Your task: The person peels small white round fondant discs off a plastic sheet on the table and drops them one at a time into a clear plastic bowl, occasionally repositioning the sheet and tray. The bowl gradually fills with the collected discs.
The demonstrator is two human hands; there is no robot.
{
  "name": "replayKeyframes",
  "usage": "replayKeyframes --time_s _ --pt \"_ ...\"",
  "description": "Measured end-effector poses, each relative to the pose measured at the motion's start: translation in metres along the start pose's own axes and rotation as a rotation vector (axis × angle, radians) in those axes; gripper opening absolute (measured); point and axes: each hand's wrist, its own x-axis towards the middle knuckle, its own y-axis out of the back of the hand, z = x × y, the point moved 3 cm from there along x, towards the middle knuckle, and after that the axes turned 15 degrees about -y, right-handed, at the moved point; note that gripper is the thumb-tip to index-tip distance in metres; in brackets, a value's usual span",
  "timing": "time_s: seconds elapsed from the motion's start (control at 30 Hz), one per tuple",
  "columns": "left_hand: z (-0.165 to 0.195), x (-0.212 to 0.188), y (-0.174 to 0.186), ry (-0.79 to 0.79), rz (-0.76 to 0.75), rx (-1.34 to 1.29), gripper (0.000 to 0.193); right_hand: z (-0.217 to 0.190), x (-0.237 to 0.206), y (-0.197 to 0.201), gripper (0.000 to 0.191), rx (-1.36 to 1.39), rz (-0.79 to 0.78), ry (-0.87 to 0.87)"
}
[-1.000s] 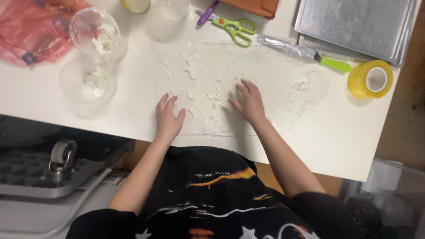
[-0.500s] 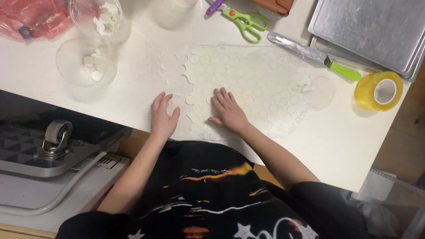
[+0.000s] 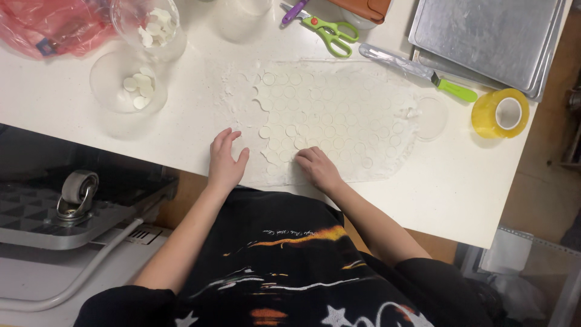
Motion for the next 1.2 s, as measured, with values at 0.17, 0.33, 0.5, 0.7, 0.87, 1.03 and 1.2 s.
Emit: replayKeyframes --time_s 0.17,0.33,0.5,0.7,0.87,1.03,1.2 --pt "-0.012 -0.006 0.012 -0.017 0.012 -0.021 0.044 -0.007 0.001 -0.006 0.021 -0.036 0.001 -0.009" --pt "-0.022 -0.003 0.031 -0.05 0.036 0.001 0.038 -0.008 0.011 -0.006 0.019 0.003 0.013 -0.116" --pt "-0.037 0.007 0.066 -0.084 0.066 -0.048 0.034 -0.029 0.049 0.006 0.011 0.514 0.126 -0.638" --pt "-0.053 0.021 0.132 -0.038 0.025 -0.182 0.03 -0.13 0.212 0.033 0.014 0.99 0.161 -0.451" --pt "-0.066 0.021 0.183 0.101 -0.038 -0.437 0.029 -0.217 0.333 0.045 0.022 0.673 0.059 -0.221" --pt "-0.081 0.028 0.208 0.137 -0.069 -0.529 0.03 -0.239 0.354 0.046 0.022 0.524 0.064 -0.31" --pt "-0.084 0.033 0.193 0.176 -0.203 -0.636 0.03 -0.22 0.334 0.046 0.018 0.661 0.11 -0.535"
